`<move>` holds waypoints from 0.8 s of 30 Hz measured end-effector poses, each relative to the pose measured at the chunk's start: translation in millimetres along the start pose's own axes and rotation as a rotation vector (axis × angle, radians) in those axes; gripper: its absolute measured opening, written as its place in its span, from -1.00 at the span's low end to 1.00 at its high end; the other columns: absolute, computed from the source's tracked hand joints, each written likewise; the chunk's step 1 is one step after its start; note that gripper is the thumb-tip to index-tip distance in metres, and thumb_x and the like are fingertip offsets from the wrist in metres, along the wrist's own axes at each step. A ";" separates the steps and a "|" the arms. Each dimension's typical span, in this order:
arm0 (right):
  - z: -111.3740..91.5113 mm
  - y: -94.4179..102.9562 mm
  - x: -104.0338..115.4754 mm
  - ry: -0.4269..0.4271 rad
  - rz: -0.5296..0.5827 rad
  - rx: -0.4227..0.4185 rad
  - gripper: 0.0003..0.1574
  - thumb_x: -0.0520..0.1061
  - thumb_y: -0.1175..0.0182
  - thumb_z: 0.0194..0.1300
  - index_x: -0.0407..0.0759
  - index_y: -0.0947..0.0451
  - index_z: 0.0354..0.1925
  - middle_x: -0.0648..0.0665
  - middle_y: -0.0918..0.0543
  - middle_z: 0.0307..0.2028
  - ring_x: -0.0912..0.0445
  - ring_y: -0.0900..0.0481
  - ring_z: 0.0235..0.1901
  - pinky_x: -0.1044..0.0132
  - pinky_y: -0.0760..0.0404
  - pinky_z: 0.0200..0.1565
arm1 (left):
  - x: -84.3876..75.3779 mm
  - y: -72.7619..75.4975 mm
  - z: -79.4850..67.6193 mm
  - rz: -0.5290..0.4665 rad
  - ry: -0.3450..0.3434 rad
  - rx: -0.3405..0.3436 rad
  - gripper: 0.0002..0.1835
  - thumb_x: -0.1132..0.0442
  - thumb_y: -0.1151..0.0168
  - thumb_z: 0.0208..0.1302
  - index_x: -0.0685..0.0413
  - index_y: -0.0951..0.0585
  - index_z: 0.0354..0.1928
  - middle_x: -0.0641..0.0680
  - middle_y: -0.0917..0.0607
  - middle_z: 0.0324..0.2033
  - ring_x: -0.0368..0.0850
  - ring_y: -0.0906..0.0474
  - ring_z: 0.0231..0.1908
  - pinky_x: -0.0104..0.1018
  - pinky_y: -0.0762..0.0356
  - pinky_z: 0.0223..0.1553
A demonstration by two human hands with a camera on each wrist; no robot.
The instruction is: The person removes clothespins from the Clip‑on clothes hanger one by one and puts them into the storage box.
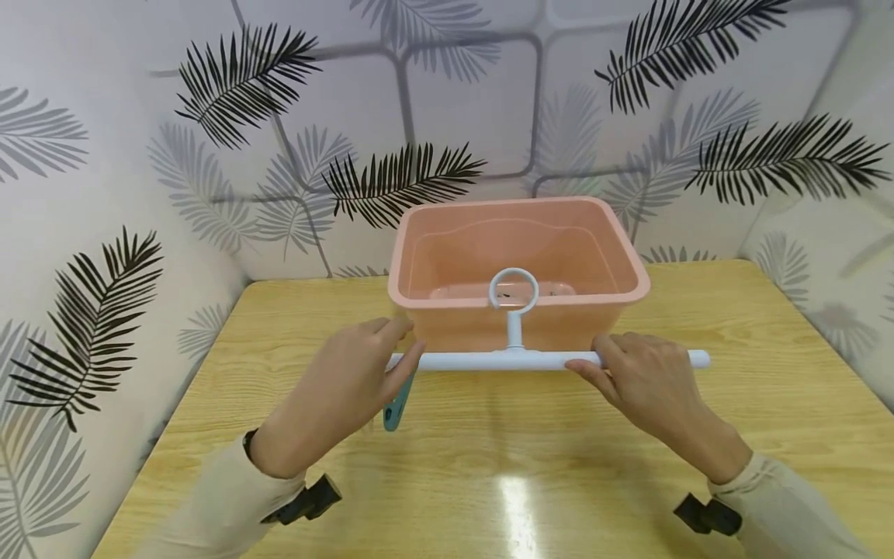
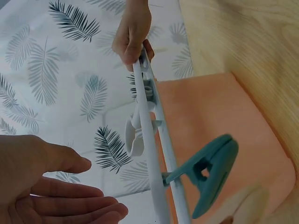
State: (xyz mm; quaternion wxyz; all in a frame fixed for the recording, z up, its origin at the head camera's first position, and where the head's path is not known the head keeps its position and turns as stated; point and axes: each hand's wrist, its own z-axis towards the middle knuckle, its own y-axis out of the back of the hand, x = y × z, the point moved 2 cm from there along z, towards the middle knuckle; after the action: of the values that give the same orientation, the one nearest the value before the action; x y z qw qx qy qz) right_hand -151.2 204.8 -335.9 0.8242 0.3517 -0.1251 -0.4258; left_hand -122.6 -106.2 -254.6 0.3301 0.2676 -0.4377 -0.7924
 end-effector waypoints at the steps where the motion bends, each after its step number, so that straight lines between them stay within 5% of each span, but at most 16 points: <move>1: 0.4 0.1 0.5 0.001 0.002 -0.001 -0.27 0.45 0.36 0.43 -0.04 -0.18 -0.58 0.12 -0.11 -0.75 0.25 0.01 -0.78 0.40 0.09 -0.72 | -1.2 -0.9 -4.7 -0.005 0.009 -0.014 -0.84 0.27 -0.25 0.30 0.21 -0.58 -0.16 0.00 -0.56 -0.56 -0.21 -0.43 -0.60 -0.33 -0.44 -0.54; 9: 2.9 1.9 1.6 -0.004 -0.008 0.002 -0.26 0.45 0.38 0.42 -0.05 -0.17 -0.58 0.11 -0.12 -0.75 0.24 0.02 -0.78 0.40 0.10 -0.72 | -12.9 -10.6 -38.9 -0.056 0.106 -0.088 -0.87 0.36 -0.34 0.19 0.24 -0.59 -0.28 0.01 -0.58 -0.54 -0.23 -0.43 -0.61 -0.43 -0.38 -0.58; 13: 3.7 1.7 1.7 0.005 -0.012 -0.013 -0.27 0.46 0.36 0.42 -0.05 -0.18 -0.58 0.11 -0.11 -0.75 0.24 0.03 -0.78 0.40 0.10 -0.72 | -13.7 -22.0 -50.9 -0.057 0.185 -0.067 -0.89 0.35 -0.34 0.20 0.23 -0.60 -0.30 0.01 -0.57 -0.55 -0.26 -0.37 -0.61 -0.43 -0.35 -0.59; 19: 5.3 2.4 2.2 0.019 -0.023 -0.029 -0.27 0.46 0.35 0.42 -0.05 -0.18 -0.58 0.12 -0.10 -0.75 0.25 0.04 -0.78 0.40 0.11 -0.72 | -11.1 -32.5 -62.9 -0.033 0.291 -0.056 -0.82 0.30 -0.33 0.22 0.32 -0.60 -0.28 0.11 -0.64 -0.51 -0.12 -0.57 -0.55 -0.32 -0.50 -0.54; 24: 5.9 2.5 3.5 0.011 0.002 -0.038 -0.27 0.45 0.34 0.42 -0.05 -0.19 -0.58 0.11 -0.11 -0.75 0.25 0.03 -0.78 0.40 0.10 -0.71 | -7.5 -35.8 -66.0 -0.037 0.406 0.038 -0.69 0.21 -0.28 0.29 0.43 -0.57 -0.27 0.24 -0.65 -0.51 0.01 -0.62 -0.57 -0.24 -0.53 -0.59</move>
State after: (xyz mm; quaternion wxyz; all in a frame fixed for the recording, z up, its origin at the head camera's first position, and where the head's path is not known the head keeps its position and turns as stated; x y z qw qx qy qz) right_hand -150.5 200.3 -330.2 0.8320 0.3382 -0.1129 -0.4251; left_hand -81.1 -120.4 -316.1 0.3918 0.4361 -0.3717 -0.7198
